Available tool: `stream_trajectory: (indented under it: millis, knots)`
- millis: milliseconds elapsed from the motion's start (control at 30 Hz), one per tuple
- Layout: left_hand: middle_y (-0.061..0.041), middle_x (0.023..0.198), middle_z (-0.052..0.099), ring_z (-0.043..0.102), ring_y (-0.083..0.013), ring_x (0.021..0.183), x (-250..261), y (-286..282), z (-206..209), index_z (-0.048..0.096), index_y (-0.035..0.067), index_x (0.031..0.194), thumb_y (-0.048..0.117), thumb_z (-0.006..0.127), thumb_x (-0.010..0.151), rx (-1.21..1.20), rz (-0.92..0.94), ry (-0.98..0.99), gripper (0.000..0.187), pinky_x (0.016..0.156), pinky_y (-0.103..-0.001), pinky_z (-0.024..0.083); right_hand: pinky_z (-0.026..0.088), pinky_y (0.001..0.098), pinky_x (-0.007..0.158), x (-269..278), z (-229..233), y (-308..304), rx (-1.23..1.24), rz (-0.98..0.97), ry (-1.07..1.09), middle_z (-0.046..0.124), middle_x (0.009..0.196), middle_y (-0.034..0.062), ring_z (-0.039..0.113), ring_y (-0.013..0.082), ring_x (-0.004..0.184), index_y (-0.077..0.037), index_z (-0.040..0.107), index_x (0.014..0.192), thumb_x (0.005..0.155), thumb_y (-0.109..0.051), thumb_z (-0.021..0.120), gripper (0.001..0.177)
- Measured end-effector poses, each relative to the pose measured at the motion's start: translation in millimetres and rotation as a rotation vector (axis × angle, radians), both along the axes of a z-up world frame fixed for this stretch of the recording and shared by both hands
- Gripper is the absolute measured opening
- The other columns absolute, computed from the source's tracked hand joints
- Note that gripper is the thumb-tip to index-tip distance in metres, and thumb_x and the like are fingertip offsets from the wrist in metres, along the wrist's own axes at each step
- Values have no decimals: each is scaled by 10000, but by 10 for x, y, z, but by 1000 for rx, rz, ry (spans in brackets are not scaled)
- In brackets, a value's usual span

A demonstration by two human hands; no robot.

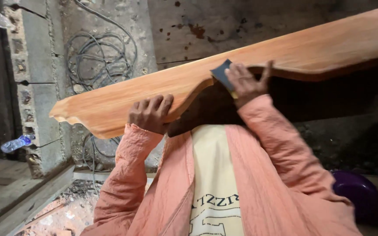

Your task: The person sands a long, curved wooden board using a sanding block. They hold the board with one hand and rub the sanding block along the edges and flat surfaces to smooth the wood.

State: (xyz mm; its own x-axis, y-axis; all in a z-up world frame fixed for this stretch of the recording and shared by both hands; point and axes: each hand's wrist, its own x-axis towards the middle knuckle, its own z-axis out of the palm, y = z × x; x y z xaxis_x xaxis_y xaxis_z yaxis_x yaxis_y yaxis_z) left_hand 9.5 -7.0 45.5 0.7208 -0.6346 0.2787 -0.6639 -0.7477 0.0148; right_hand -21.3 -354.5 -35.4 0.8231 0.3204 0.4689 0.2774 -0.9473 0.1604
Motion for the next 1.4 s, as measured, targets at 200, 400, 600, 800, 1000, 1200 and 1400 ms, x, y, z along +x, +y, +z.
stream_trajectory:
  millis: [200,400,600,800,1000,1200,1400]
  knots:
    - [-17,1040,671,704,-283,830,64,22,-47,665,263,1283,480,772,653,-17,6,35,675,741,-394,551,132,774,1128,60,44,-655,-99,-94,-27,819,1363,-35,644,227,1444,-316,818,1316,1088,-212,604,329]
    - [-1,1022,674,707,-261,814,68,11,22,670,277,1260,501,801,636,-8,16,19,676,725,-380,561,61,754,1220,361,-161,331,214,-17,34,815,1152,50,749,174,1166,-168,782,1154,1031,-158,587,231]
    - [-1,1036,666,703,-267,854,32,44,-122,657,276,1272,586,782,624,-9,29,70,729,761,-398,562,61,776,1221,-77,327,95,54,12,140,771,1353,53,664,209,1345,-165,758,1351,1061,-231,615,330]
    - [-9,1059,662,694,-272,844,28,34,-194,657,273,1287,559,818,611,-16,35,63,751,778,-407,557,64,727,1249,4,-254,-80,113,-35,192,781,1296,9,673,151,1317,-217,740,1347,1112,-306,561,309]
    - [-18,1051,641,670,-259,856,-53,22,-228,648,257,1283,551,784,619,-1,10,24,739,737,-386,534,339,520,1142,-35,297,-899,400,-220,224,760,1276,29,708,271,1147,-215,753,1372,1164,-425,593,336]
    - [-38,1055,625,652,-272,873,-86,47,-270,653,236,1280,538,786,638,17,-4,-1,723,753,-387,538,253,839,1058,84,-279,-137,14,32,-19,768,1304,85,646,212,1342,-185,778,1328,894,-123,481,530]
    - [-44,990,582,612,-278,807,-131,15,-421,639,229,1253,496,775,626,-9,15,-55,696,703,-396,514,91,720,1227,-58,-73,45,85,3,75,747,1377,52,646,197,1343,-188,732,1396,1113,-473,482,473]
